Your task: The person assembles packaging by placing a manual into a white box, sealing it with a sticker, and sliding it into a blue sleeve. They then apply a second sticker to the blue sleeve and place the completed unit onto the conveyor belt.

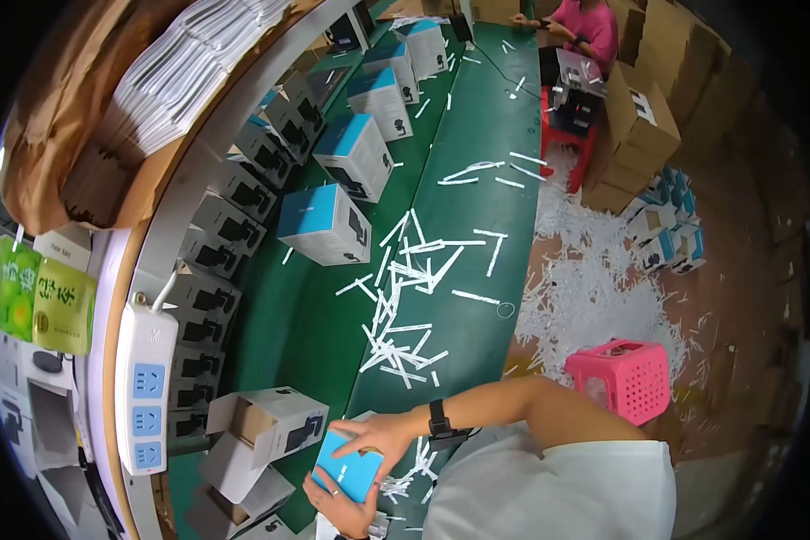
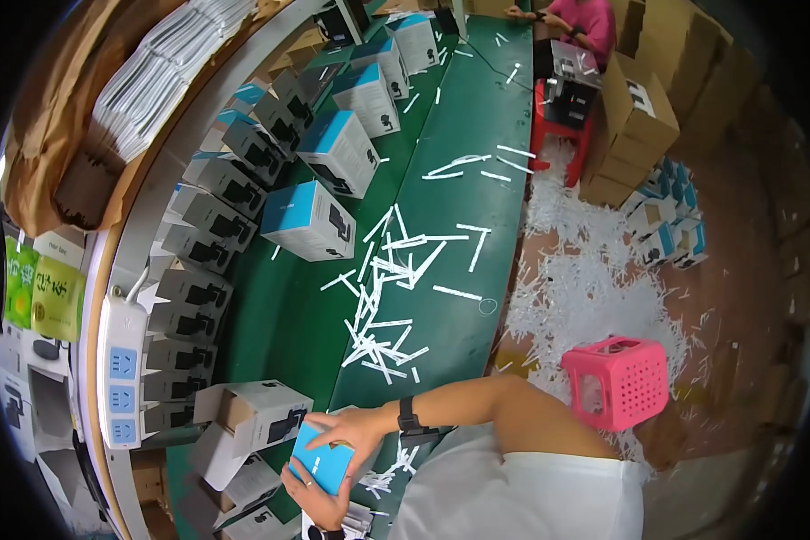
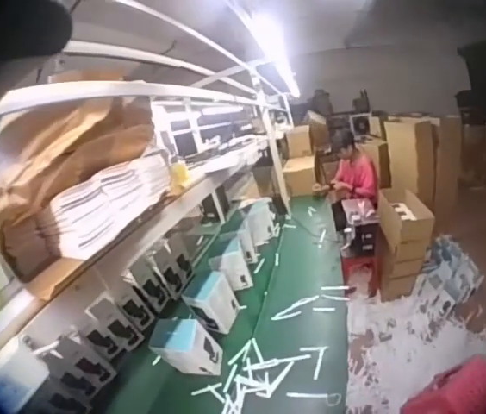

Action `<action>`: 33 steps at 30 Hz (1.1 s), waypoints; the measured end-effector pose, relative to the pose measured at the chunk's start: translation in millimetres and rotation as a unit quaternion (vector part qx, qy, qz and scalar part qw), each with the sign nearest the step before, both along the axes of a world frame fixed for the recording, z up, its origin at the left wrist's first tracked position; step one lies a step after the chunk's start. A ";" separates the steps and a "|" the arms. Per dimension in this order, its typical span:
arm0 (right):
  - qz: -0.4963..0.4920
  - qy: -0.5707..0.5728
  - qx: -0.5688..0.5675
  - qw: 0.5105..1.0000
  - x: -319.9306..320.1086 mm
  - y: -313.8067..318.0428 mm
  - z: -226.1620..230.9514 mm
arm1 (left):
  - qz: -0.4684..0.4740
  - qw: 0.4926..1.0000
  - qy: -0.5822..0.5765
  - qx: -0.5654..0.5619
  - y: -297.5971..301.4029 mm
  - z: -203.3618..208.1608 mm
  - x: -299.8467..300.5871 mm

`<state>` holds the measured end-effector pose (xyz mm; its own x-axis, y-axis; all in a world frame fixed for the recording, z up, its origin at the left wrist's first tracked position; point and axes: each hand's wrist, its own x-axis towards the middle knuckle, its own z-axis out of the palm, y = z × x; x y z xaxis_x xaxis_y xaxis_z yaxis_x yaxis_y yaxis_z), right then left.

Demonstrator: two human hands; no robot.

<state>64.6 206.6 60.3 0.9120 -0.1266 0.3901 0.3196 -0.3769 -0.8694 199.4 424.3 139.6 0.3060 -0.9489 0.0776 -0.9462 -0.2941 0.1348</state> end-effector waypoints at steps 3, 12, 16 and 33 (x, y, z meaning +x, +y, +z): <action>-0.036 -0.019 0.032 0.999 2.0 -16.5 0.9 | -0.099 0.994 0.029 0.025 -36.3 23.7 34.4; -0.389 -0.063 0.025 0.919 76.2 -162.0 30.7 | 0.113 0.988 0.050 0.091 -105.4 58.9 131.5; -0.424 0.194 -0.147 0.872 108.7 -196.0 25.9 | 0.098 0.988 0.012 0.116 -72.5 20.7 185.6; -0.185 0.121 0.024 0.975 35.9 -19.4 29.8 | 0.242 0.926 0.091 -0.274 35.6 -3.8 -10.6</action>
<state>100.6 187.3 90.0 0.8653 -0.4771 0.1540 -0.0473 -0.3835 -0.9223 188.8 459.9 135.8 0.7412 -0.5294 0.4128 -0.6678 -0.5186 0.5340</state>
